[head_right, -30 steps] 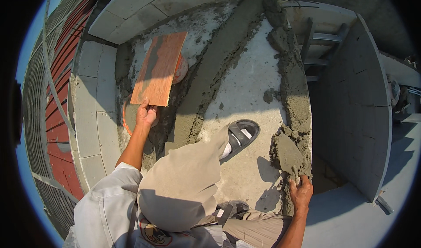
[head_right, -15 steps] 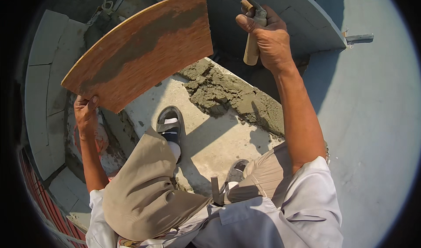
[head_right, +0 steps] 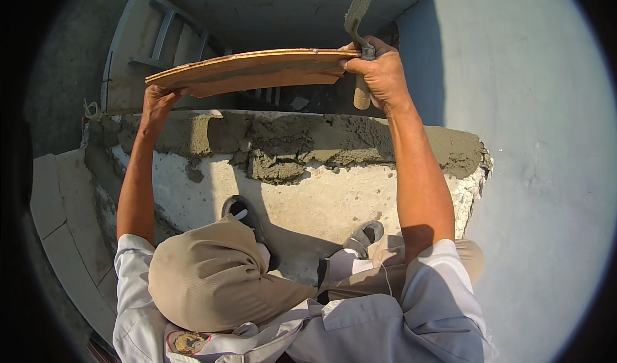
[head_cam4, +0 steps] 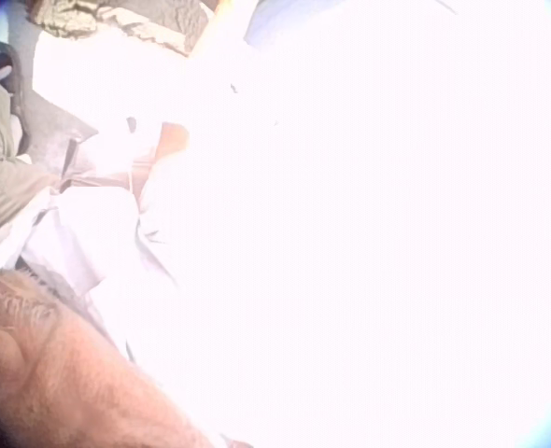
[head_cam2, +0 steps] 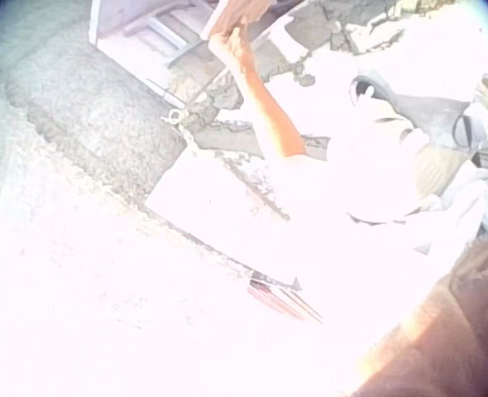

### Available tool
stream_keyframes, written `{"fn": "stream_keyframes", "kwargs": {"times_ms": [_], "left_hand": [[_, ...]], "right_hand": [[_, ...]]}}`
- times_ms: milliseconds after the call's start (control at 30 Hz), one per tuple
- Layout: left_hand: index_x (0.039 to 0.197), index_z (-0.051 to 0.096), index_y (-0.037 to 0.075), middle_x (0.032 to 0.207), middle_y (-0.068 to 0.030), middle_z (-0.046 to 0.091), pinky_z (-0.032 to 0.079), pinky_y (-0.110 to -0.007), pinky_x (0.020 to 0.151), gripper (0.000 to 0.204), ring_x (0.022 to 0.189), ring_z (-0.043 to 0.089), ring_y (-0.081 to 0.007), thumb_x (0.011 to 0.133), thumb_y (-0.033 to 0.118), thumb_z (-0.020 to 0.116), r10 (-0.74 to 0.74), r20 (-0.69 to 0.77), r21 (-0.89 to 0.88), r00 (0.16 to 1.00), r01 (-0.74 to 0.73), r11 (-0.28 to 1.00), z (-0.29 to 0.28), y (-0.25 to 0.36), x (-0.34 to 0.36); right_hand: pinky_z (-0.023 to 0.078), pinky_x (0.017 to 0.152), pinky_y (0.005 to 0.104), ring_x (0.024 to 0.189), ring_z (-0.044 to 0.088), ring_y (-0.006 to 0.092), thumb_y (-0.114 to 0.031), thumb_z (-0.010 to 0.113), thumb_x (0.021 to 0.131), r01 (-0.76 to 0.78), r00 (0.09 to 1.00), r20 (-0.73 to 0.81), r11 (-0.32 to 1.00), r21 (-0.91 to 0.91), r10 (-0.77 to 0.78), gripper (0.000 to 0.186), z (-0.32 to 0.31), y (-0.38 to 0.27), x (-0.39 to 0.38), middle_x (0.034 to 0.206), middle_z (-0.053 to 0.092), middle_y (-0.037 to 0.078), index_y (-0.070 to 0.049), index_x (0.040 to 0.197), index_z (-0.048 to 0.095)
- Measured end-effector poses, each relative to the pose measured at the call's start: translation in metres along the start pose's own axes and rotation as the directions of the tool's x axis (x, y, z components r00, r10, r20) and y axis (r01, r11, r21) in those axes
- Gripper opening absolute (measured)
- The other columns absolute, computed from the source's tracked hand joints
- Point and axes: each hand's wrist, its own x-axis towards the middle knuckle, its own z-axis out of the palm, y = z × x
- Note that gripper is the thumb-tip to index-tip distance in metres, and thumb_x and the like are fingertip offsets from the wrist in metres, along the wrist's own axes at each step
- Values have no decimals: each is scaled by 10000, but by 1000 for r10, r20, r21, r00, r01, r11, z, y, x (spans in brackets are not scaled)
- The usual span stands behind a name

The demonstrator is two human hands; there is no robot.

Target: Applying mortar and leveling it with a wooden board on top of a concrete wall.

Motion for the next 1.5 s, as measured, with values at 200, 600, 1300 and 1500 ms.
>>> {"fn": "stream_keyframes", "kwargs": {"times_ms": [200,600,1300,1500], "left_hand": [[1192,701,16,1052,-74,756,528,-355,953,454,1057,682,-144,774,143,826,-51,247,105,968,26,994,11,16,34],[1284,697,32,1175,-191,740,530,-439,1026,417,1124,688,-364,867,24,700,-253,606,699,754,-352,623,88,21,42],[1298,710,76,1206,-180,736,543,-413,1003,520,1117,698,-335,827,-104,582,-387,623,715,679,-295,634,111,-19,54],[1348,691,133,1235,-195,724,540,-406,1001,663,1105,701,-340,802,-152,447,-354,641,693,681,-314,650,117,-13,54]], "right_hand": [[539,799,300,821,677,143,40,767,744,-67,996,-52,998,-19,66,215,0,65,-28,927,749,86,-8,945,708],[554,877,311,887,698,160,79,752,735,-212,977,-39,973,-90,209,247,14,109,-46,983,763,111,-2,957,680],[541,742,510,861,692,367,-219,730,896,433,817,530,366,-824,226,258,-13,27,-157,893,683,139,-71,1094,657],[566,722,480,892,714,368,-265,685,934,508,694,607,334,-794,387,255,13,99,-211,936,695,195,-31,1028,646]]}}
